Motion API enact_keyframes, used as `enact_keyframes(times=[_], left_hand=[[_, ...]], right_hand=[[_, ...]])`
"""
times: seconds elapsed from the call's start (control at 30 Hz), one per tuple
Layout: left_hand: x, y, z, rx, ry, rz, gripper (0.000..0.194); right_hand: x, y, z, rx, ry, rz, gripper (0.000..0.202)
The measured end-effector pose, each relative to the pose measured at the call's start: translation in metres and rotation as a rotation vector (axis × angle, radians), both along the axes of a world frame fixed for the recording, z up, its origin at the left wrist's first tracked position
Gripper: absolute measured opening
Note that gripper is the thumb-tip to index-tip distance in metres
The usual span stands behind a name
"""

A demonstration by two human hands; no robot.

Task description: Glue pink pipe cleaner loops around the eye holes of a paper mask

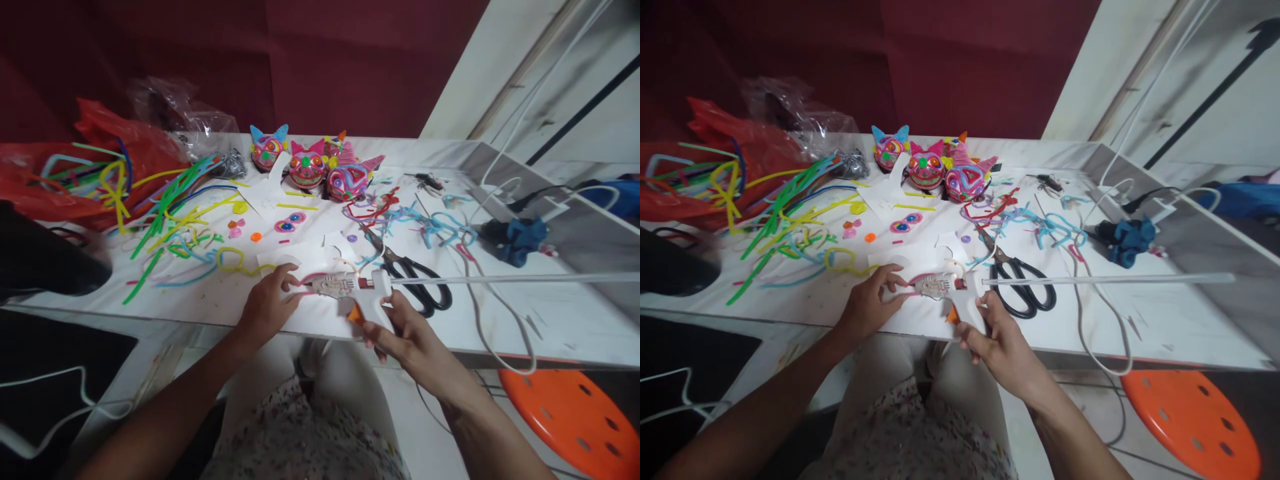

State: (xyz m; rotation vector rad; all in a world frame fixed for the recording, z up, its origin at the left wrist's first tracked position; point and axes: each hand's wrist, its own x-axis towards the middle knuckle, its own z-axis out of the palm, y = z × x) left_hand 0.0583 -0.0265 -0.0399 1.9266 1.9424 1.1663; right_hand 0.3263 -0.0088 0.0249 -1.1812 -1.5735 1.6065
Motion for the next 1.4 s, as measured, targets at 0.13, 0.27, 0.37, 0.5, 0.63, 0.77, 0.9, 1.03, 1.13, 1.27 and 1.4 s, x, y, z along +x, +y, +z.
enact_keyframes(times=[0.13,0.27,0.37,0.5,0.63,0.77,0.9,1.03,1.13,1.27,1.4], left_hand=[[-0.001,0.001,0.001,0.001,0.011,-0.013,0.056],[0.000,0.005,0.006,-0.054,0.025,-0.011,0.054],[0.001,0.009,0.012,-0.131,0.030,-0.006,0.056],[0.001,0.013,0.019,-0.209,0.021,-0.014,0.054],[0.001,0.014,0.021,-0.236,-0.024,-0.020,0.052],[0.001,0.013,0.019,-0.242,-0.069,-0.009,0.052],[0.001,0.012,0.019,-0.245,-0.089,-0.011,0.051],[-0.001,0.013,0.021,-0.255,-0.102,-0.038,0.051],[-0.003,0.017,0.024,-0.286,-0.078,-0.068,0.050],[-0.004,0.021,0.029,-0.314,-0.054,-0.091,0.047],[-0.004,0.023,0.033,-0.329,-0.087,-0.118,0.044]], right_hand=[[0.003,0.002,-0.001,0.010,-0.004,-0.019,0.044],[0.010,0.005,-0.007,0.002,0.018,-0.055,0.046],[0.016,0.007,-0.011,0.000,0.019,-0.073,0.048],[0.024,0.007,-0.016,0.030,-0.004,-0.086,0.045],[0.023,0.006,-0.013,0.046,-0.020,-0.078,0.045],[0.016,0.004,-0.005,0.046,0.008,-0.011,0.040],[0.011,0.004,-0.003,0.037,0.060,-0.003,0.036],[0.010,0.005,-0.005,0.040,0.064,-0.017,0.035],[0.011,0.006,-0.007,0.049,0.068,-0.030,0.037],[0.018,0.005,-0.015,0.046,0.052,-0.065,0.034],[0.030,0.004,-0.022,0.075,0.004,-0.149,0.031]])
